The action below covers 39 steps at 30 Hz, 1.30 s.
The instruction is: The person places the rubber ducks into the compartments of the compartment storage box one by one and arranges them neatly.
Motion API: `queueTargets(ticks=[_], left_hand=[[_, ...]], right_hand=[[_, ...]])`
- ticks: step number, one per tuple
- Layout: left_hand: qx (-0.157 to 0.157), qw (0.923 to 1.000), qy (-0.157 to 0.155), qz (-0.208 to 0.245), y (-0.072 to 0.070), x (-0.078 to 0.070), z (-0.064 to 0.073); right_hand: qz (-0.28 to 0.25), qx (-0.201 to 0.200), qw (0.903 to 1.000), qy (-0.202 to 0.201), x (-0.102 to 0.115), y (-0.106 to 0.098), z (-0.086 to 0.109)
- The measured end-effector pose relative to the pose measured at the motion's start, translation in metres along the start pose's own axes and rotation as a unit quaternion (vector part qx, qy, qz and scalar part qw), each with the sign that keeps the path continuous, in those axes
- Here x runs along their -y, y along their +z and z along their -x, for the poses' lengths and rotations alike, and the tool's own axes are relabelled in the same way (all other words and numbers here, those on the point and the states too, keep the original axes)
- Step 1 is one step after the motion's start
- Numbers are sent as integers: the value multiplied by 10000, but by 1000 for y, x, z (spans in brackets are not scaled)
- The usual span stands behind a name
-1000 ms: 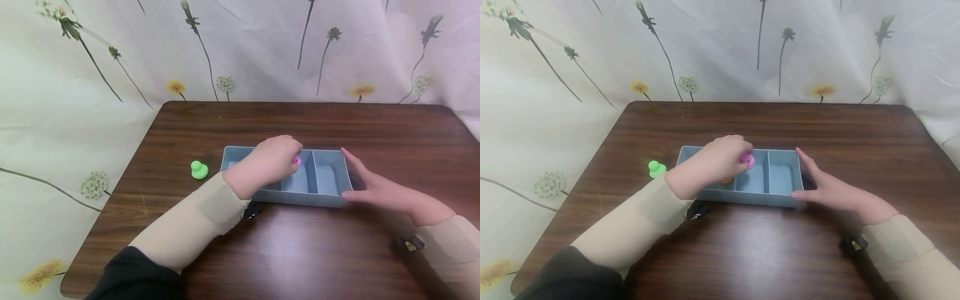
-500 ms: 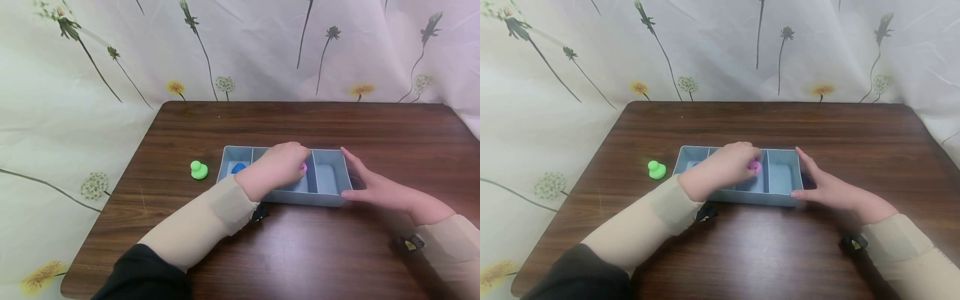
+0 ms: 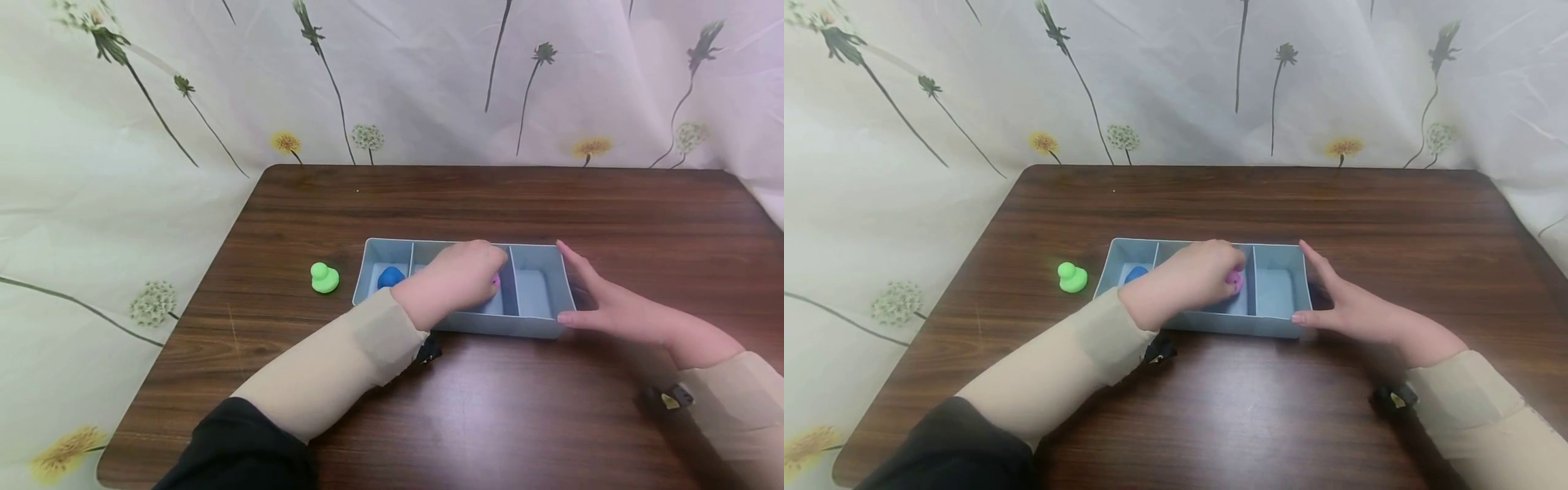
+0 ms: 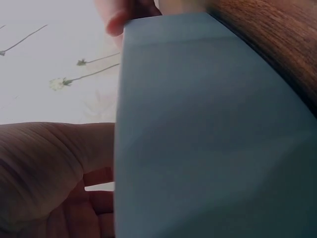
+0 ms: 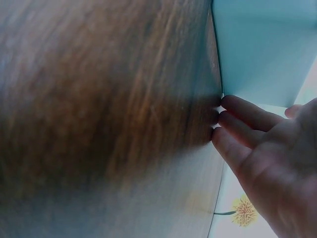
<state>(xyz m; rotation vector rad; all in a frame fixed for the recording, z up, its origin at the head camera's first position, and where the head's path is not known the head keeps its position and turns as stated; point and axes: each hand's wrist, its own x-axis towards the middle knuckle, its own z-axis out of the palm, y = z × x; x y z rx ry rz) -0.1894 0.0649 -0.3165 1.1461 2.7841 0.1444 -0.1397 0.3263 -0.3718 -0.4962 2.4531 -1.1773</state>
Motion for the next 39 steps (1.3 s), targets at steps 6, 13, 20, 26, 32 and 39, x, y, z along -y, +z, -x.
queueTargets(ticks=[6, 13, 20, 26, 32, 39], left_hand=[[37, 10000, -7, 32, 4, -1, -1], [161, 9998, -70, 58, 7, -4, -2], [181, 9998, -92, -8, 9, -6, -2], [200, 9997, -131, -78, 10, -7, -2], [171, 9997, -135, -99, 11, -7, -2], [191, 9996, -100, -185, 12, -6, -2]], right_hand=[[1, -2, 10000, 8, 0, 0, 1], [-34, -5, 10000, -23, -3, 0, 0], [7, -19, 10000, 8, -1, -1, 1], [-1, -2, 10000, 27, -1, -1, 0], [33, -5, 10000, 27, -2, -1, 0], [20, 0, 10000, 21, -3, -1, -1]])
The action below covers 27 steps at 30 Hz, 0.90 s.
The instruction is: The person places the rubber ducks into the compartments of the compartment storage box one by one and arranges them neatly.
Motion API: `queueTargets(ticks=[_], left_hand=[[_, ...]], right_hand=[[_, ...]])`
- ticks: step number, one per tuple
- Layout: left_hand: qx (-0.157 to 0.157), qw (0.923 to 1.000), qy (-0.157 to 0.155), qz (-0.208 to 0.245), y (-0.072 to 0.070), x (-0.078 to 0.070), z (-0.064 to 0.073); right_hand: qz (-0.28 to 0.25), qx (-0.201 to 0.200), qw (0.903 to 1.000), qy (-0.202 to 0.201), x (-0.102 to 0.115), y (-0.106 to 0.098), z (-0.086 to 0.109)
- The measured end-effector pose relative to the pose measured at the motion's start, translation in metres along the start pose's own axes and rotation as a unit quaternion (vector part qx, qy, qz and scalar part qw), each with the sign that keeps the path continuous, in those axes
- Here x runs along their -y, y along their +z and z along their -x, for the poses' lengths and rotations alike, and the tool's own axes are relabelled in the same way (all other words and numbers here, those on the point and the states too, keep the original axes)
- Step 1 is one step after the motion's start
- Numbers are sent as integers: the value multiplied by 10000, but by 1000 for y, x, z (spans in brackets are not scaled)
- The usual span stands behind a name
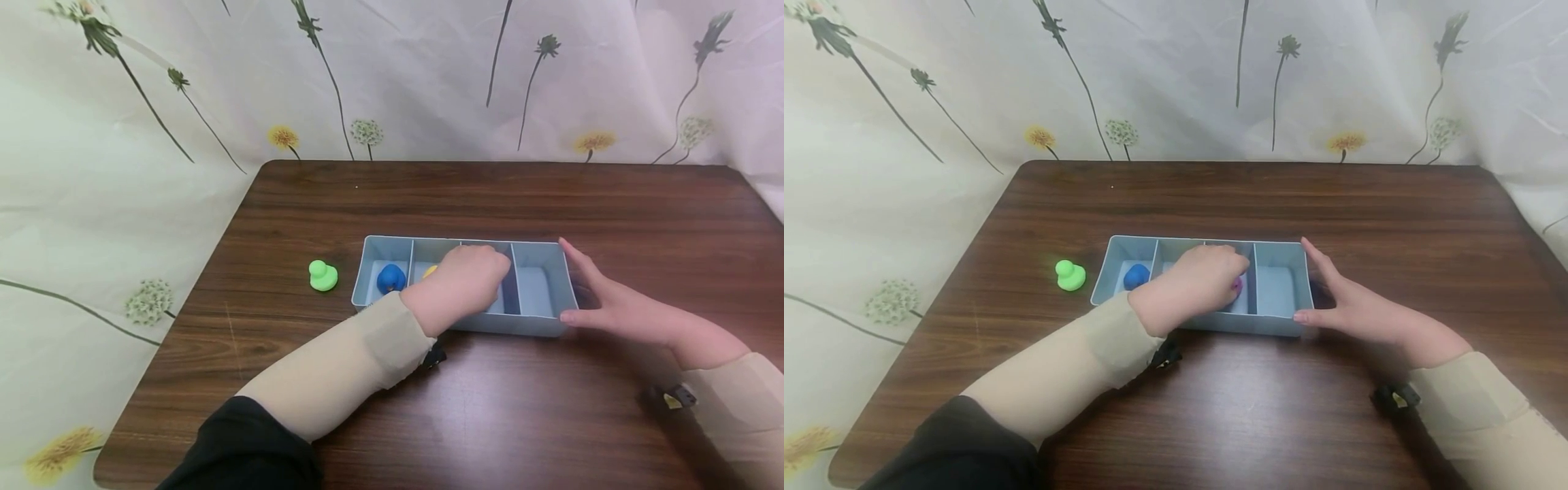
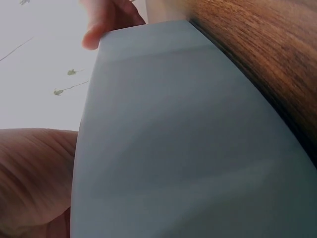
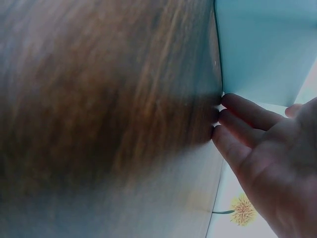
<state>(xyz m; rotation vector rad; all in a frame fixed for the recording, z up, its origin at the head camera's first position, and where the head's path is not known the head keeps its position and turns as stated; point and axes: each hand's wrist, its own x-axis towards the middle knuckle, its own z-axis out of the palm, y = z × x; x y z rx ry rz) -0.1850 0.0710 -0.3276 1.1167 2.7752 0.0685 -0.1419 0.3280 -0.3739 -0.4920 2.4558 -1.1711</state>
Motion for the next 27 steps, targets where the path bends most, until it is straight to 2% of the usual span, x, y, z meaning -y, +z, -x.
queueTargets(ticks=[11, 18, 27], left_hand=[[-33, 9999, 84, -135, 3, 2, -1], [-164, 9984, 218, -493, 6, 2, -2], [-52, 9977, 107, -666, 6, -1, -3]], right_hand=[[31, 3, 10000, 3, 0, -1, 0], [8, 3, 10000, -10, 0, -1, 0], [-38, 17, 10000, 34, 0, 0, 0]])
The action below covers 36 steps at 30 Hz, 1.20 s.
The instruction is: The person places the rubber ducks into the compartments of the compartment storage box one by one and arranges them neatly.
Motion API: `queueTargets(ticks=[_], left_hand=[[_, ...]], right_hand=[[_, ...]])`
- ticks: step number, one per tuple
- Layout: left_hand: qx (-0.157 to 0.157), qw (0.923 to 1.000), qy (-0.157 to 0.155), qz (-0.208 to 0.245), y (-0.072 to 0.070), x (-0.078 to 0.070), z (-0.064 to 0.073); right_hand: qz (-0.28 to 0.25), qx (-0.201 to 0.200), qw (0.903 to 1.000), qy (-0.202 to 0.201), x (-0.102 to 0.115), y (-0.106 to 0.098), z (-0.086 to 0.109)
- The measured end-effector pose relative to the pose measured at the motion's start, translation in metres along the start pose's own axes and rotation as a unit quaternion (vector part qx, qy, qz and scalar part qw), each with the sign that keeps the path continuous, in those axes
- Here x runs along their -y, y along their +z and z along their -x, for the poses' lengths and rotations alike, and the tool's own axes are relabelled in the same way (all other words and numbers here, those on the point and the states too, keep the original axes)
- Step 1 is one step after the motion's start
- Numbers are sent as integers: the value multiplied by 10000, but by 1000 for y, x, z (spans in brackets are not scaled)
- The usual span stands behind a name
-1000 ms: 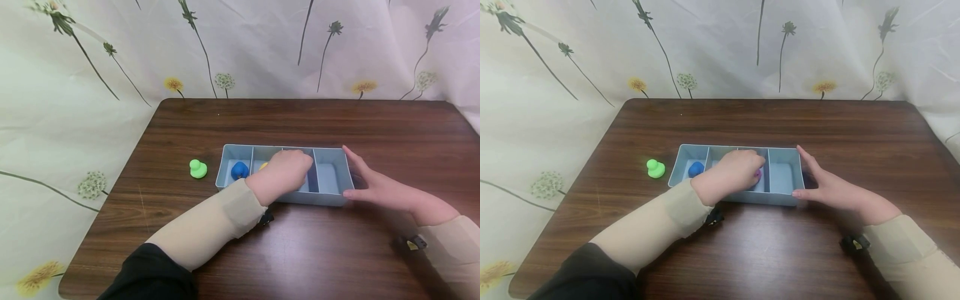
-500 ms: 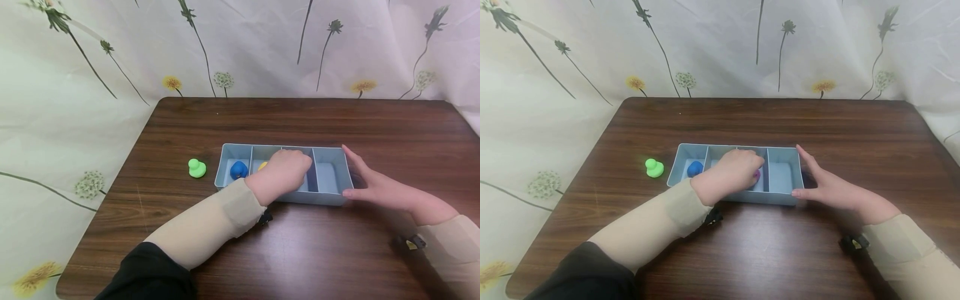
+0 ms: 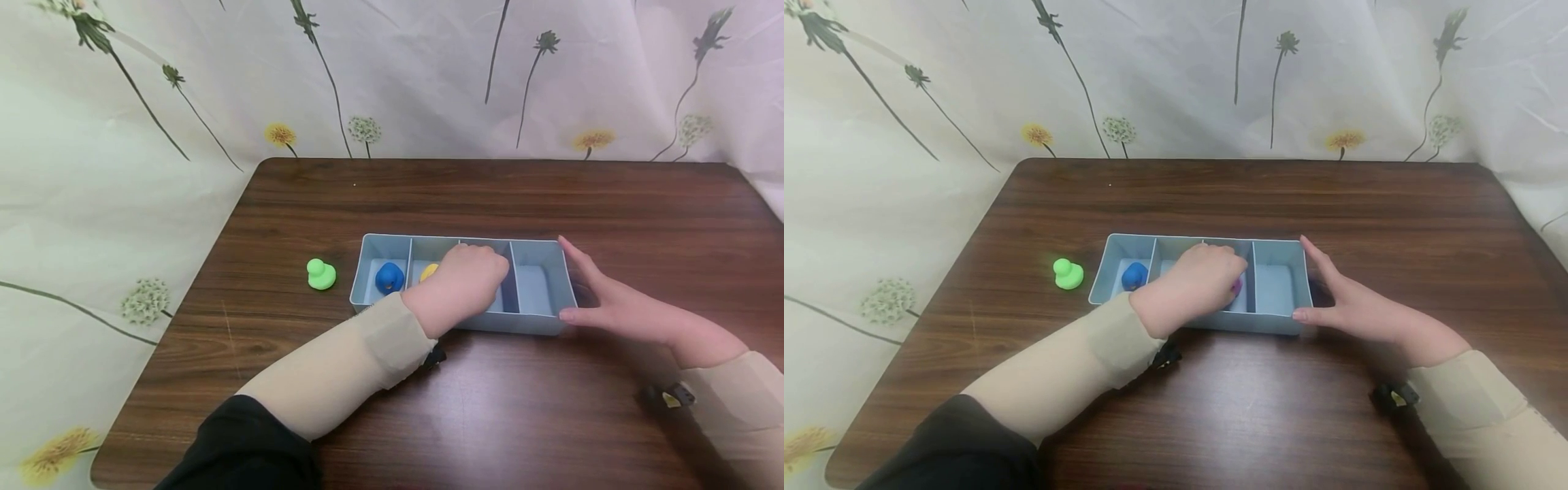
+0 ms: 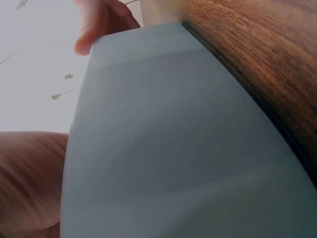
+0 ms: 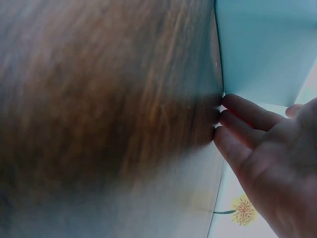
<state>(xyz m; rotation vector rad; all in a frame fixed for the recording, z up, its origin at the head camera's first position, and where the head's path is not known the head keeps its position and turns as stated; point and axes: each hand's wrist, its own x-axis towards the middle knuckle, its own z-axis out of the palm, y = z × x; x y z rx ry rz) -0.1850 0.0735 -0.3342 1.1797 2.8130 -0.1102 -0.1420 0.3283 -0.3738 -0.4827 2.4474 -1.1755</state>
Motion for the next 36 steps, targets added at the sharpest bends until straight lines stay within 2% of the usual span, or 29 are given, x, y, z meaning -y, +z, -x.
queueTargets(ticks=[11, 22, 27, 33, 36], left_hand=[[87, 9999, -47, -117, -3, -1, 1], [-36, 9999, 16, 146, -4, 2, 4], [-179, 9995, 8, 256, -18, 10, 11], [-333, 9966, -417, 624, -44, 29, 29], [-435, 9938, -648, 786, -52, 43, 41]], right_hand=[[24, -18, 10000, -49, -1, 0, -1], [-10, -36, 10000, -60, 0, 1, -1], [19, -44, 9999, -99, 0, 1, -1], [79, -63, 9998, -186, -1, 1, -1], [124, -66, 9997, -187, -2, 1, -1]])
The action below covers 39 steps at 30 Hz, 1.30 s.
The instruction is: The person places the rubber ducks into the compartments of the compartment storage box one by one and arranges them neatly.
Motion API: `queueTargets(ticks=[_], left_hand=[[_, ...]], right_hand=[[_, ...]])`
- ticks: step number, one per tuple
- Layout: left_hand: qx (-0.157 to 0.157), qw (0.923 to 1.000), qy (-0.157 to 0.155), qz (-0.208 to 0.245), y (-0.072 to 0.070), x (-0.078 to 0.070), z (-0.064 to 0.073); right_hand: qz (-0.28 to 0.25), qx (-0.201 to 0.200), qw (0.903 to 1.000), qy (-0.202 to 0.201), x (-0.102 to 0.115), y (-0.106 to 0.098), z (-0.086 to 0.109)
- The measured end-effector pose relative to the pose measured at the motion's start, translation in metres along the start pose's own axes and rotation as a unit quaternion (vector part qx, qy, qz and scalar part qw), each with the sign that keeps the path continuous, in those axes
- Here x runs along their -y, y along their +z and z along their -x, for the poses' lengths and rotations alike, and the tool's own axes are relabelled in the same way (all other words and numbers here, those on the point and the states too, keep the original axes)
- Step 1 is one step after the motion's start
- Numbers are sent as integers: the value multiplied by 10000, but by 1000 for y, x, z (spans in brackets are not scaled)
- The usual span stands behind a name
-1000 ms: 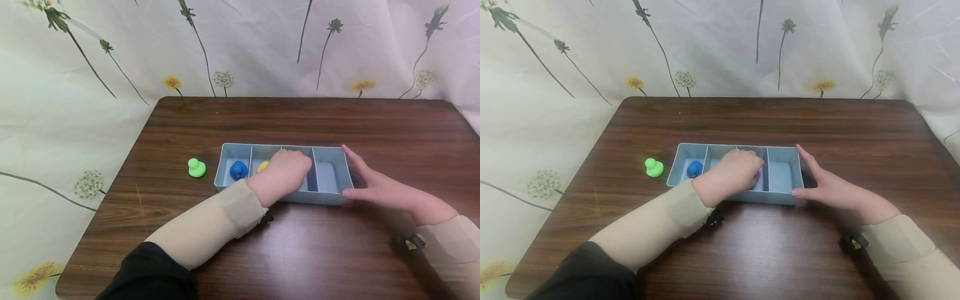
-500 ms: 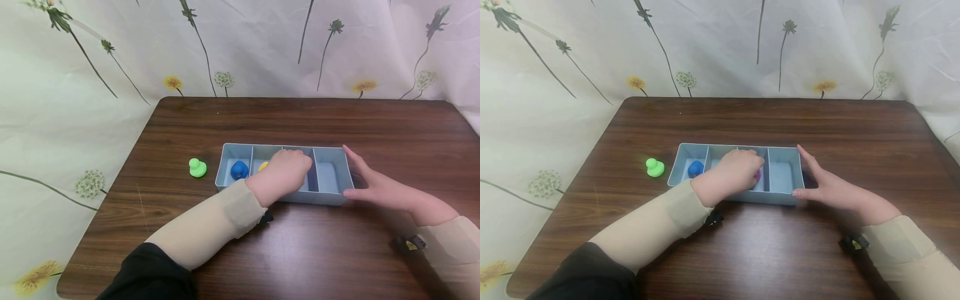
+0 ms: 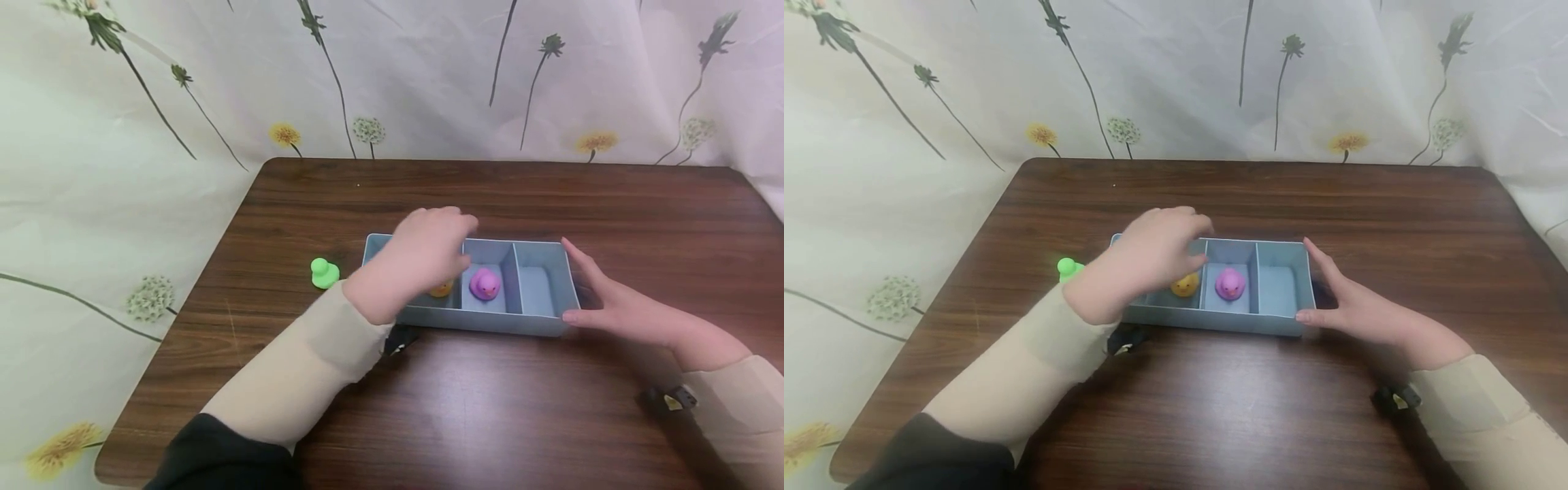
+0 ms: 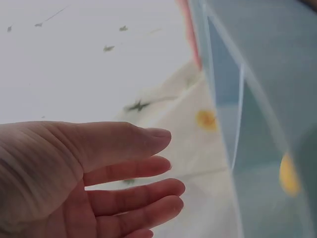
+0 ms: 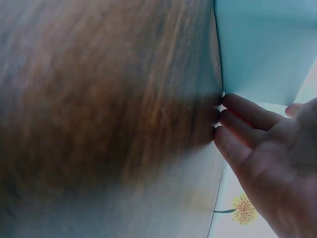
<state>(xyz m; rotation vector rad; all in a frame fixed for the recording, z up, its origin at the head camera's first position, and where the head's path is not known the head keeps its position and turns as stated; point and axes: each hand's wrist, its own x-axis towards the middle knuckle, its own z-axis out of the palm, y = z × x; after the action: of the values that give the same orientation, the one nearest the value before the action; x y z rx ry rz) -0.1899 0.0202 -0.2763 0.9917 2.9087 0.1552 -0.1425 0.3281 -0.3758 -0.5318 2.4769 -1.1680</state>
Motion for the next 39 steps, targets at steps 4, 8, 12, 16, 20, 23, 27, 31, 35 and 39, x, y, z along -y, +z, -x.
queueTargets(ticks=[4, 8, 12, 16, 20, 23, 27, 31, 35, 39], left_hand=[[-275, 9990, -273, 230, -11, 22, 14], [-498, 9959, -650, 385, -19, 44, 27], [-530, 9921, -1025, 496, -21, 65, 40], [-586, 9878, -1287, 651, -18, 84, 52], [-693, 9813, -1554, 899, -14, 106, 63], [-692, 9766, -1752, 1034, -12, 122, 72], [-543, 9744, -1831, 1184, -9, 144, 82], [-278, 9828, -1388, 1187, 0, 167, 90], [-126, 9919, -792, 982, 12, 186, 97], [57, 9945, -471, 936, 18, 194, 102]], right_hand=[[26, -12, 10000, -5, 0, 0, 0], [1, -2, 10000, 13, 1, 0, 1], [-29, -15, 10000, -11, 1, 1, 1], [-53, -81, 9999, -130, 2, 2, 2], [-58, -117, 9998, -178, 2, 2, 3], [-49, -128, 9998, -170, 2, 2, 3], [-62, -122, 9998, -163, 1, 2, 2], [-18, -103, 9999, -109, 1, 2, 2], [37, -93, 9999, -64, 0, 2, 2], [47, -100, 9999, -88, 0, 2, 2]])
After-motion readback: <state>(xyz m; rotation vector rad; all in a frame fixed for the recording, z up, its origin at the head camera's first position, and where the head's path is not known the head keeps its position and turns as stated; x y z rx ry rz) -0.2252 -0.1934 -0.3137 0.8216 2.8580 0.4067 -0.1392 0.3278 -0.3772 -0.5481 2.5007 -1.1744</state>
